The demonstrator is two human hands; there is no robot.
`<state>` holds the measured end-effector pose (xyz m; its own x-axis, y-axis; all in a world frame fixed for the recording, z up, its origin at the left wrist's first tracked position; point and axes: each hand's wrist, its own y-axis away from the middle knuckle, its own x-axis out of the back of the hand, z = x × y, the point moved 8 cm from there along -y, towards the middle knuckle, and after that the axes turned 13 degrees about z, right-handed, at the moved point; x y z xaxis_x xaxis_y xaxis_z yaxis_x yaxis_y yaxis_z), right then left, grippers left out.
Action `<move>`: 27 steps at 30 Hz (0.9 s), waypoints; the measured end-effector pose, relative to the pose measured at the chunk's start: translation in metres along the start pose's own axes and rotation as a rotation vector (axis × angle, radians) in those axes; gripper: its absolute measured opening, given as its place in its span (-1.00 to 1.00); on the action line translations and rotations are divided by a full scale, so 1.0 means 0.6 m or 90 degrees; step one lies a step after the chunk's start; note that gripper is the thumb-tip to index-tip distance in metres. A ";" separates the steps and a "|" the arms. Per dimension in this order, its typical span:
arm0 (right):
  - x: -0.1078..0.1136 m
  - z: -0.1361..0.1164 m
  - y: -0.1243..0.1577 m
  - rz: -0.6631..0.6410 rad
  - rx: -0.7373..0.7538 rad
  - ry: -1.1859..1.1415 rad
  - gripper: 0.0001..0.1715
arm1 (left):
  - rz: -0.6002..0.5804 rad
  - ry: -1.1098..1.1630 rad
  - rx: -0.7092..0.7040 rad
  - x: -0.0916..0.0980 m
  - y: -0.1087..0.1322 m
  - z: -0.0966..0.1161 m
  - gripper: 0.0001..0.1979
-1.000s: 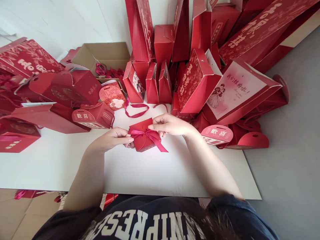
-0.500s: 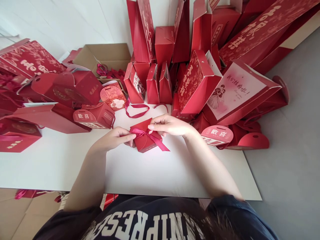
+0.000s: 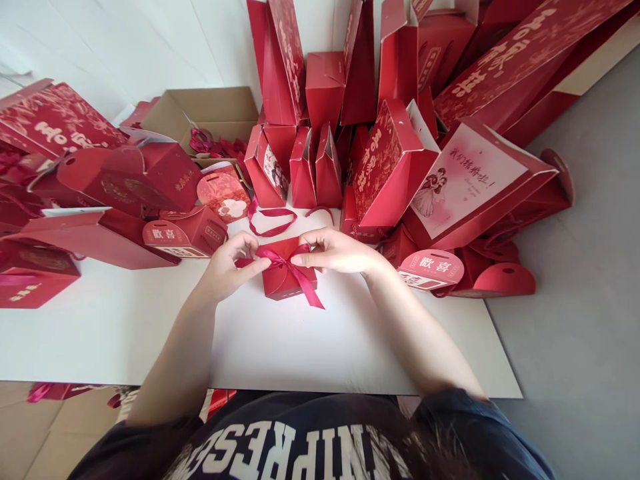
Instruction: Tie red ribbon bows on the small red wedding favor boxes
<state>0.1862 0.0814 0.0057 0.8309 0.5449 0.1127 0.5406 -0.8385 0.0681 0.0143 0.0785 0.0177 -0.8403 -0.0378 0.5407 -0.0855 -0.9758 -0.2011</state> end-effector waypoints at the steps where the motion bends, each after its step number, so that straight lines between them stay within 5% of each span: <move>1: -0.003 -0.001 0.000 0.001 0.009 0.005 -0.69 | 0.059 -0.007 -0.053 0.005 0.000 0.012 -0.73; 5: -0.002 -0.012 0.002 0.088 0.067 0.056 -0.87 | 0.106 -0.052 -0.200 -0.012 0.011 0.041 -0.77; 11: -0.009 -0.042 0.012 0.161 0.156 0.221 -0.63 | 0.076 -0.029 -0.250 -0.028 0.017 0.055 -0.49; 13: -0.012 -0.049 0.014 0.164 0.171 0.276 -0.63 | 0.068 -0.036 -0.262 -0.029 0.018 0.058 -0.57; 17: -0.014 -0.058 0.018 0.177 0.196 0.334 -0.63 | 0.049 -0.033 -0.208 -0.033 0.017 0.047 -0.95; 27: -0.021 -0.051 0.016 0.198 0.212 0.461 -0.64 | 0.042 0.028 -0.124 -0.047 0.016 0.031 -0.96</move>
<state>0.1767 0.0663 0.0354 0.7198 0.0582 0.6918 0.4074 -0.8423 -0.3530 0.0470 0.0659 0.0157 -0.8696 -0.0866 0.4862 -0.1278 -0.9115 -0.3909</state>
